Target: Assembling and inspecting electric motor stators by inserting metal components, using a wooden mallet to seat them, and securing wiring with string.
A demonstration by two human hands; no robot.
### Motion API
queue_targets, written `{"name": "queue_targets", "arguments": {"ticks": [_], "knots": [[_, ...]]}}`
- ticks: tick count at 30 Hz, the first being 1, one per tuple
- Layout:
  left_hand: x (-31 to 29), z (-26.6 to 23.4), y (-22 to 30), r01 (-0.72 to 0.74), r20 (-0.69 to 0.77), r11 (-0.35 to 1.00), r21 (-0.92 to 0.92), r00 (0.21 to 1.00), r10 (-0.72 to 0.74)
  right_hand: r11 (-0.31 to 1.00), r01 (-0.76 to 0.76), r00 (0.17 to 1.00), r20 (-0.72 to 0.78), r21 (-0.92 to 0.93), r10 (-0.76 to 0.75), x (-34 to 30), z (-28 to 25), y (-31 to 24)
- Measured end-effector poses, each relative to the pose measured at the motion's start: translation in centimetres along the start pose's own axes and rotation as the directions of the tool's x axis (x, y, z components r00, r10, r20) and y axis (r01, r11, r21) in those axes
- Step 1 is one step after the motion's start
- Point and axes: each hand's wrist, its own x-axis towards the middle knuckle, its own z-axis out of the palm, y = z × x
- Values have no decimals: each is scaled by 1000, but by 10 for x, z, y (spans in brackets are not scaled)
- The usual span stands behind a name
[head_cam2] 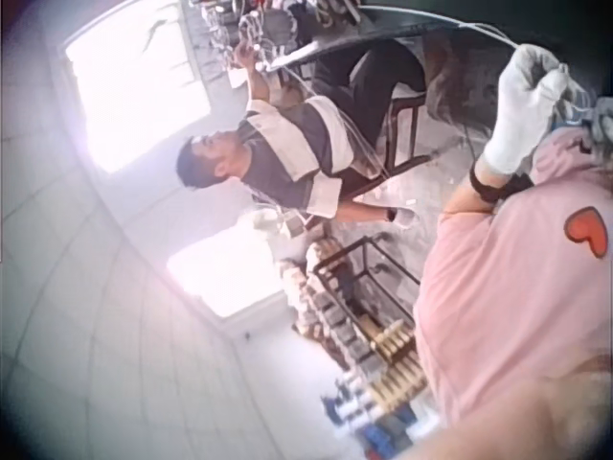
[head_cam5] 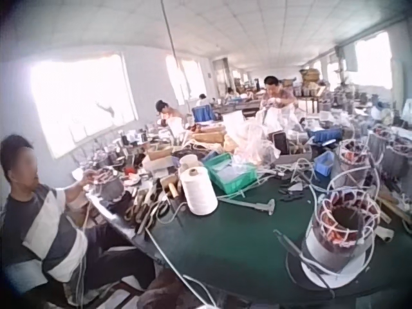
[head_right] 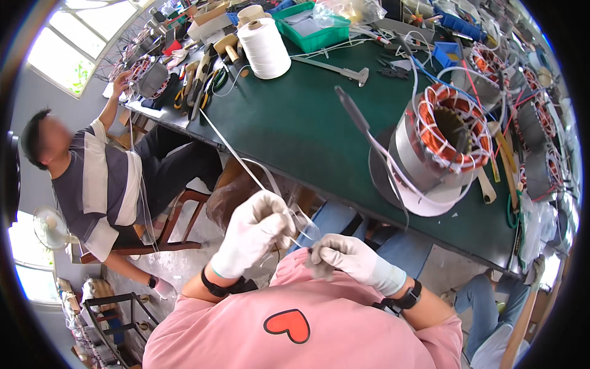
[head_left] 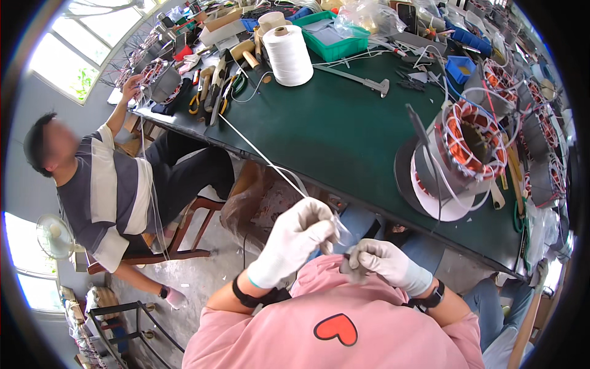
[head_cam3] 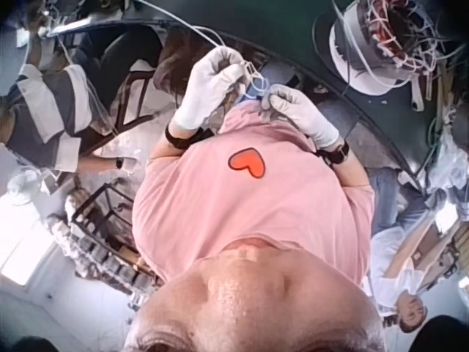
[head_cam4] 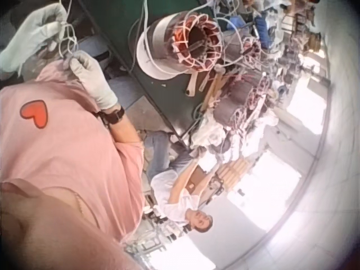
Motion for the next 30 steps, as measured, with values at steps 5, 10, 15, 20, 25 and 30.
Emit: {"name": "queue_targets", "arguments": {"ticks": [5, 10, 15, 20, 25, 30], "knots": [[-36, 17, -29, 35, 245, 984, 172, 966, -77, 902, 68, 985, 116, 426, -129, -11, 16, 43], [-35, 26, -49, -373, 622, 628, 683, 747, -233, 643, 205, 955, -6, 738, -298, -12, 28, 65], [-18, 2, 3, -412, 657, 565, 715, 673, -340, 724, 395, 914, -159, 566, -374, -25, 7, 88], [108, -74, 73, -268, 143, 205, 941, 867, 478, 327, -310, 715, -445, -893, -538, -69, -10, 94], [257, -229, 67, 189, -67, -75, 979, 648, 759, 252, -343, 600, -418, -905, -682, -102, -26, 85], [255, -204, 60, 204, 2, -197, 959, 689, 725, 476, -138, 378, -490, -869, -786, -101, -17, 74]]}}
